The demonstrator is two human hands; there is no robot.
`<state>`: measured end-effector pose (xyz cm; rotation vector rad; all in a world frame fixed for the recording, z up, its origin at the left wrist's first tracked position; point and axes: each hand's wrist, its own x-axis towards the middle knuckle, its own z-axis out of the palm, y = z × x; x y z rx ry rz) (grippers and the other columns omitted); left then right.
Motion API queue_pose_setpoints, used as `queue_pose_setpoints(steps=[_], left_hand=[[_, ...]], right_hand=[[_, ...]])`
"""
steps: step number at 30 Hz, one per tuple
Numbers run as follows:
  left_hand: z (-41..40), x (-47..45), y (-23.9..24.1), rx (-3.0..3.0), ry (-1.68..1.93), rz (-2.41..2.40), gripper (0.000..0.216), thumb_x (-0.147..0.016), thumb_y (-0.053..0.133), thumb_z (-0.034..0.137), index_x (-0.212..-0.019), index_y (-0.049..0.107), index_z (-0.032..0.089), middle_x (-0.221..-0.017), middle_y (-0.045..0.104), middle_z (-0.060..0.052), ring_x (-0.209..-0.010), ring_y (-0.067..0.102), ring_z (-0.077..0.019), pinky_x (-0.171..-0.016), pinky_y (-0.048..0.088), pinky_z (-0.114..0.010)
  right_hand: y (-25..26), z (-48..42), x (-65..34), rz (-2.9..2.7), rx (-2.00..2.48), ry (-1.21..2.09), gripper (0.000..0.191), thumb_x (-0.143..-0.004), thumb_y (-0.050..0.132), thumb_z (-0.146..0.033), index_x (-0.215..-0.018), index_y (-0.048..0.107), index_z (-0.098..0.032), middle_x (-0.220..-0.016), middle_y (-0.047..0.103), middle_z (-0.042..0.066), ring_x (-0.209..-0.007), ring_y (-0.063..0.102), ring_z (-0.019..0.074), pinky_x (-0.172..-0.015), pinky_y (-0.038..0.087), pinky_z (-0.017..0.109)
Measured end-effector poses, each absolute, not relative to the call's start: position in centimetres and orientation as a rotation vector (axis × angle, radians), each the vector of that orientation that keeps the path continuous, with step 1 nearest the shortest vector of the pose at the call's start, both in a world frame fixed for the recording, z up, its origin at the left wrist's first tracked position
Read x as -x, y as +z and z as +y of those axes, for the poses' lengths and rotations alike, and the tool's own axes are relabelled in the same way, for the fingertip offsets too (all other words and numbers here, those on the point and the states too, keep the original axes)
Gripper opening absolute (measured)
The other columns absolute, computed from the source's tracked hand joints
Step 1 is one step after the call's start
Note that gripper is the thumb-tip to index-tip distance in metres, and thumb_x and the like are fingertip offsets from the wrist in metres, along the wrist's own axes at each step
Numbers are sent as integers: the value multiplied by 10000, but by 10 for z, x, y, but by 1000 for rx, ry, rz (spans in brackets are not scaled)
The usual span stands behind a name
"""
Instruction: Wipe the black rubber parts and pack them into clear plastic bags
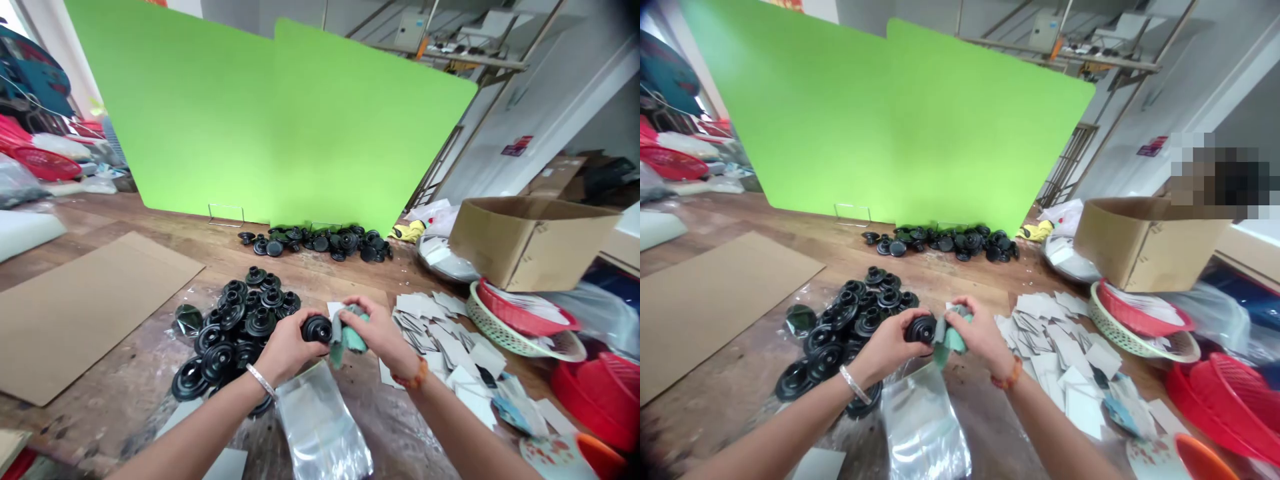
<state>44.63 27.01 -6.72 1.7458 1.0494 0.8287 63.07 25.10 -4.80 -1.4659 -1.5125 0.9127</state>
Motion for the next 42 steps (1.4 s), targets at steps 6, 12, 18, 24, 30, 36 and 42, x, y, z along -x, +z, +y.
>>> queue_pose_setpoints(steps=[6, 12, 18, 24, 30, 36, 42], left_hand=[[237, -449, -74, -1643, 724, 989, 245, -583, 757, 201, -805, 662, 158, -806, 707, -25, -787, 649, -233, -650, 494, -278], [216, -455, -63, -1461, 964, 1000, 551, -633, 732, 152, -1148, 539, 199, -900, 709, -10, -830, 656, -197, -732, 512, -280], [249, -448, -48, -1964, 1155, 1317, 361, -760, 590, 134, -1105, 601, 239, -1123, 669, -16, -1028, 613, -184, -945, 452, -302], [344, -403, -48, -2203, 927, 1541, 341, -765, 617, 356, -1050, 649, 173, -1164, 620, -118, -1136, 542, -287, -1036, 378, -413], [417, -354, -60, -2288, 622, 1598, 348, -663, 650, 416, -888, 651, 150, -1292, 530, -182, -1297, 373, -384, -1084, 293, -490], [444, -342, -71, -2298, 331, 1467, 772, -605, 617, 646, -1165, 566, 118, -1221, 590, -182, -1148, 534, -338, -984, 424, -425], [470, -359, -84, -2296, 222, 1427, 686, -830, 294, 600, -1245, 551, 118, -1334, 534, -169, -1234, 490, -290, -1051, 346, -381]], right_hand=[[-49, 219, -597, -1948, 1048, 606, 262, -887, 520, -335, -1103, 654, -270, -1221, 611, 49, -1183, 492, 242, -1059, 322, 449], [-57, 227, -596, -942, 1137, 1411, 306, -832, 565, -465, -857, 666, -177, -818, 679, 36, -746, 619, 187, -682, 512, 306], [-52, 210, -573, -578, 945, 1723, 295, -732, 698, -435, -903, 648, -200, -777, 668, 21, -673, 615, 167, -586, 502, 279], [-44, 257, -599, -1401, 1322, 1233, 364, -813, 567, -527, -761, 621, -172, -658, 624, 1, -563, 558, 127, -524, 435, 221], [-64, 374, -672, -1776, 1867, 396, 295, -805, 547, -320, -568, 587, -149, -687, 619, 47, -707, 578, 171, -590, 391, 218], [-69, 474, -715, -1684, 2099, 54, 330, -775, 537, -166, -1100, 588, -137, -1148, 558, 150, -972, 590, 248, -788, 434, 290], [-70, 534, -715, -1743, 2197, -20, 662, -772, 571, -130, -1387, 360, -256, -1329, 389, 183, -987, 609, 293, -807, 453, 377]])
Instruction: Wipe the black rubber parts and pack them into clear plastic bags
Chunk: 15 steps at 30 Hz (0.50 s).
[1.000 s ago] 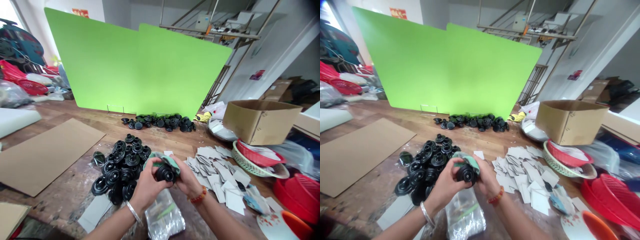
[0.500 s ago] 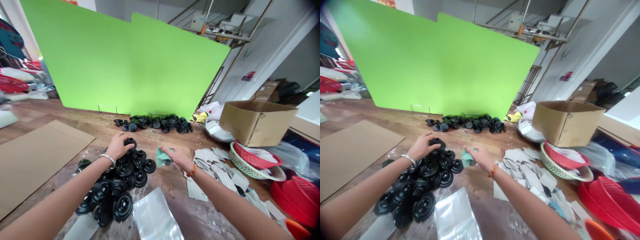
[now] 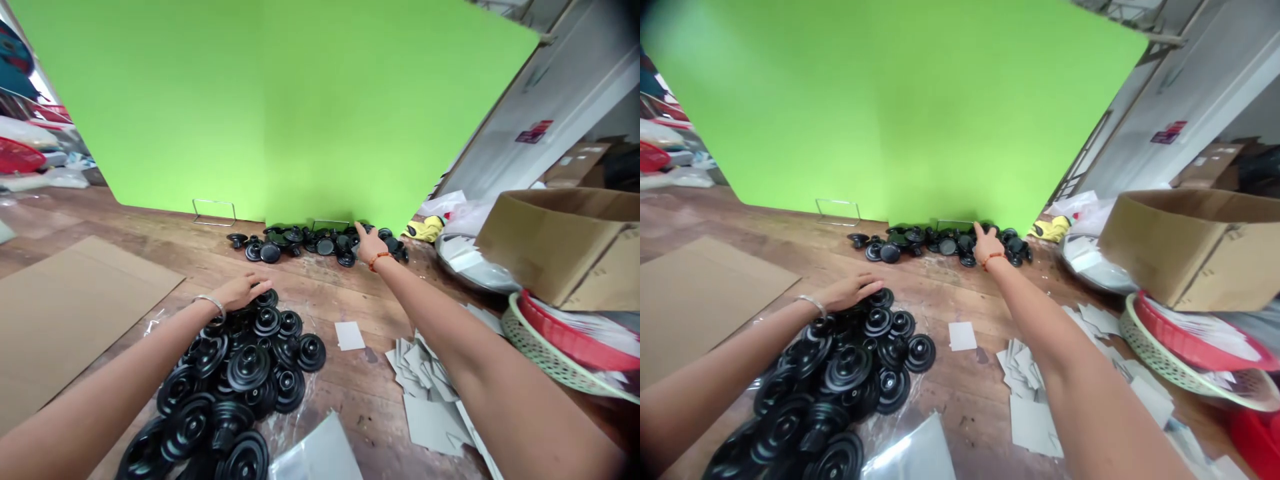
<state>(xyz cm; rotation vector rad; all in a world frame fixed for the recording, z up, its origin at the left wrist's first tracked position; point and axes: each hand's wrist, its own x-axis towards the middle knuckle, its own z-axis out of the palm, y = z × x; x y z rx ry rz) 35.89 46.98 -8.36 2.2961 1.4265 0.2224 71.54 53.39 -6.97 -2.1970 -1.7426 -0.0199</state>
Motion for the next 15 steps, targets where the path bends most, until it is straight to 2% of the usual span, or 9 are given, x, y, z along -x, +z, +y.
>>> queue_pose_setpoints(steps=[2, 5, 8, 11, 15], left_hand=[[473, -365, -84, -2302, 170, 1416, 661, -855, 237, 589, -1069, 666, 134, -1176, 639, -169, -1121, 573, -297, -1001, 388, -375], [471, -370, -80, -2314, 135, 1410, 623, -857, 258, 584, -932, 713, 165, -1047, 693, -151, -1022, 617, -303, -937, 427, -376], [466, -371, -78, -2307, 148, 1421, 574, -842, 322, 579, -924, 726, 178, -1076, 697, -148, -1035, 613, -315, -931, 428, -384], [463, -370, -80, -2282, 208, 1425, 542, -833, 364, 565, -970, 722, 182, -1121, 692, -138, -1085, 597, -314, -950, 419, -373], [457, -369, -82, -2224, 357, 1435, 480, -807, 435, 543, -1005, 706, 200, -1163, 682, -104, -1127, 583, -295, -980, 408, -354]], right_hand=[[-74, 540, -715, -1785, 2207, 4, 568, -791, 573, -140, -1329, 449, -275, -1312, 424, 167, -1020, 596, 300, -834, 443, 390], [-84, 535, -718, -1778, 2216, 25, 392, -838, 534, -176, -1227, 549, -232, -1231, 521, 163, -1112, 542, 315, -895, 408, 416], [-94, 516, -727, -1726, 2209, 90, 320, -815, 568, -204, -1131, 614, -190, -1131, 611, 154, -1091, 554, 303, -885, 415, 383], [-102, 489, -740, -1654, 2177, 231, 287, -753, 635, -245, -1027, 667, -167, -993, 677, 118, -951, 619, 271, -788, 457, 326], [-106, 448, -759, -1528, 2070, 516, 307, -735, 639, -271, -1004, 670, -127, -843, 696, 85, -757, 649, 215, -635, 492, 282]])
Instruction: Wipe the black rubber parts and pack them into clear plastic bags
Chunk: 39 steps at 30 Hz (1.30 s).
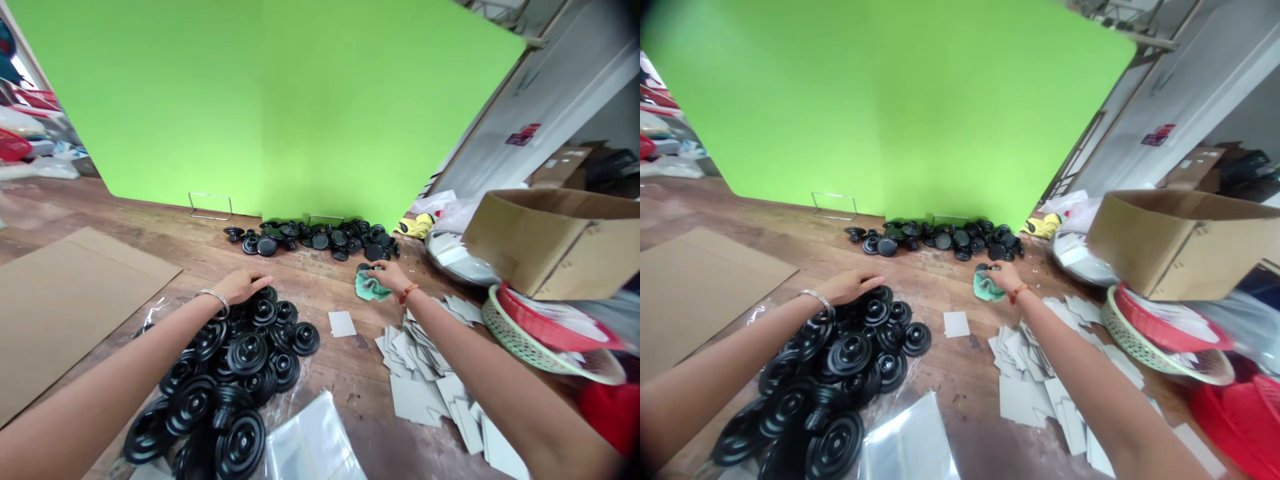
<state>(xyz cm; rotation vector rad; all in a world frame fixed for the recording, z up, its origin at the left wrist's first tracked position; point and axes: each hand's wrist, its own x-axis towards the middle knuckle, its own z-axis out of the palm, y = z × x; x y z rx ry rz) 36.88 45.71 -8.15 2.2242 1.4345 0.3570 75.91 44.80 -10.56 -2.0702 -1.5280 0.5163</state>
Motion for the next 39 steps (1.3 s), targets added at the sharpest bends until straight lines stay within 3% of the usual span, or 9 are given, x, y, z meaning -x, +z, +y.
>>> queue_pose_setpoints(steps=[3, 7, 12, 16, 19, 26, 30, 34, 39], left_hand=[[445, -373, -72, -2158, 532, 1473, 432, -780, 501, 488, -988, 693, 162, -1164, 666, -148, -1147, 553, -331, -1020, 368, -415], [405, -394, -46, -2024, 775, 1403, 396, -760, 585, 394, -1069, 640, 152, -1250, 589, -154, -1238, 452, -330, -1092, 265, -444], [334, -446, -38, -1709, 740, 1094, 451, -712, 707, 339, -1131, 623, 196, -1182, 631, -107, -1062, 587, -262, -975, 425, -392], [293, -474, -60, -1332, 596, 839, 541, -682, 757, 393, -1143, 624, 143, -1014, 690, -136, -880, 659, -237, -813, 525, -381], [273, -479, -78, -1073, 590, 735, 595, -643, 792, 446, -1120, 634, 126, -958, 695, -129, -833, 664, -192, -814, 529, -339], [241, -477, -92, -784, 689, 722, 525, -584, 853, 373, -1027, 697, 139, -924, 701, -91, -747, 651, -136, -770, 535, -272], [241, -463, -83, -817, 702, 760, 498, -605, 839, 346, -1049, 701, 167, -928, 715, -80, -752, 653, -138, -806, 524, -294], [240, -451, -77, -981, 748, 866, 486, -536, 840, 126, -1006, 719, 152, -900, 721, -67, -794, 639, -174, -812, 490, -299], [227, -454, -80, -1529, 855, 1159, 353, -557, 748, 78, -892, 694, 177, -839, 693, -42, -760, 614, -199, -731, 472, -308]], right_hand=[[-103, 414, -766, -1496, 1903, 744, 305, -709, 664, -293, -969, 672, -135, -806, 699, 61, -683, 650, 188, -583, 502, 261], [-100, 366, -758, -1484, 1661, 892, 402, -682, 696, -383, -1022, 639, -176, -917, 696, 46, -742, 653, 185, -645, 521, 274], [-88, 302, -726, -1470, 1322, 1224, 408, -772, 666, -404, -1123, 584, -215, -1040, 660, 44, -831, 647, 171, -735, 510, 278], [-73, 259, -702, -1327, 1042, 1549, 365, -784, 690, -354, -1099, 565, -216, -984, 633, 27, -778, 624, 143, -685, 483, 244], [-67, 237, -691, -1317, 1094, 1520, 298, -771, 710, -347, -991, 584, -191, -864, 614, 2, -691, 581, 112, -609, 446, 205], [-72, 208, -684, -1093, 1127, 1538, 223, -736, 704, -323, -838, 569, -178, -755, 579, -10, -625, 537, 109, -579, 424, 214], [-76, 208, -701, -1240, 1329, 1356, 184, -750, 631, -349, -806, 569, -185, -702, 579, -5, -601, 528, 130, -565, 413, 235], [-90, 208, -711, -1846, 1810, 738, 72, -718, 580, -251, -751, 614, -195, -739, 639, 14, -716, 580, 187, -674, 420, 280], [-88, 196, -684, -1938, 2025, 360, 277, -755, 601, -356, -979, 634, -196, -898, 682, 91, -834, 621, 266, -725, 438, 337]])
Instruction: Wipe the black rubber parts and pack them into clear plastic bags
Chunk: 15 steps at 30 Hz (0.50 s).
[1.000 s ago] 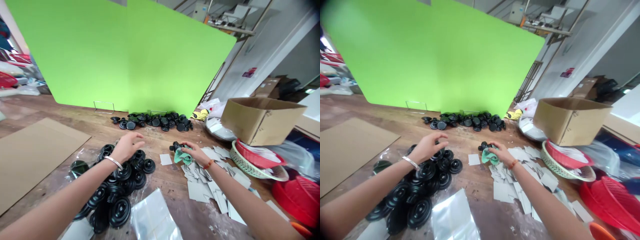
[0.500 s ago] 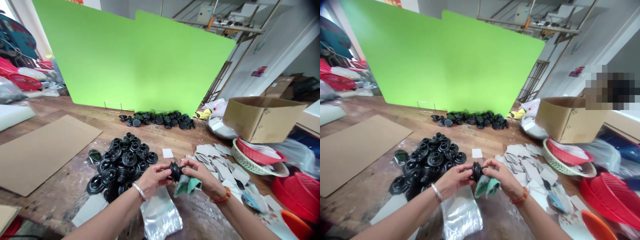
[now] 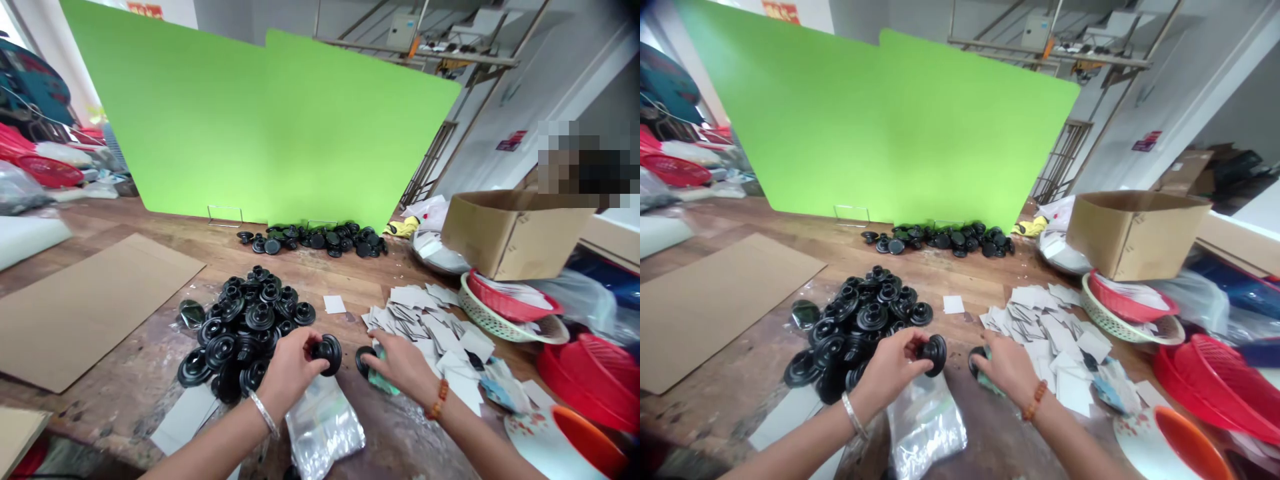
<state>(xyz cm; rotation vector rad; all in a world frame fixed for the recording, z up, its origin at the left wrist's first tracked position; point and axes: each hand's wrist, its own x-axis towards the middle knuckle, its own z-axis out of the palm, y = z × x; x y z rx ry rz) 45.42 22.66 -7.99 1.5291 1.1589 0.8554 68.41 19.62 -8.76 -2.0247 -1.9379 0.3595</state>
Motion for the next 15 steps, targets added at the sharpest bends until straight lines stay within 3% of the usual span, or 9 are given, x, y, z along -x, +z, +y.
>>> queue_pose_setpoints(steps=[3, 6, 10, 12, 15], left_hand=[[219, -461, -77, -1703, 797, 1164, 212, -582, 737, 139, -784, 681, 175, -784, 691, -50, -710, 611, -209, -655, 456, -297], [210, -468, -71, -1733, 742, 1022, 122, -623, 713, 177, -741, 682, 177, -768, 700, -46, -723, 622, -217, -626, 440, -281], [202, -472, -69, -1473, 677, 960, 284, -533, 781, 133, -793, 671, 169, -778, 698, -36, -725, 637, -216, -609, 457, -270], [204, -473, -70, -1386, 734, 967, 323, -542, 787, 122, -836, 664, 172, -796, 696, -43, -727, 643, -209, -627, 478, -273], [221, -469, -68, -1603, 904, 1077, 245, -637, 750, 149, -856, 644, 181, -808, 687, -38, -720, 639, -185, -656, 500, -269]], right_hand=[[-67, 187, -653, -1786, 1674, 327, 286, -869, 507, -406, -1057, 605, -215, -1060, 648, 109, -976, 585, 263, -846, 435, 370], [-53, 188, -632, -1843, 1347, 647, 255, -886, 511, -393, -1054, 634, -246, -1128, 633, 79, -1067, 544, 250, -958, 388, 389], [-60, 205, -631, -1474, 1253, 1590, 301, -811, 597, -456, -726, 637, -170, -785, 671, 60, -774, 621, 211, -750, 485, 336], [-67, 213, -631, -1066, 1126, 1917, 353, -785, 605, -516, -741, 622, -166, -750, 668, 53, -730, 636, 200, -690, 501, 314], [-73, 214, -623, -689, 995, 1975, 392, -838, 524, -560, -911, 620, -187, -794, 682, 48, -742, 659, 193, -710, 532, 347]])
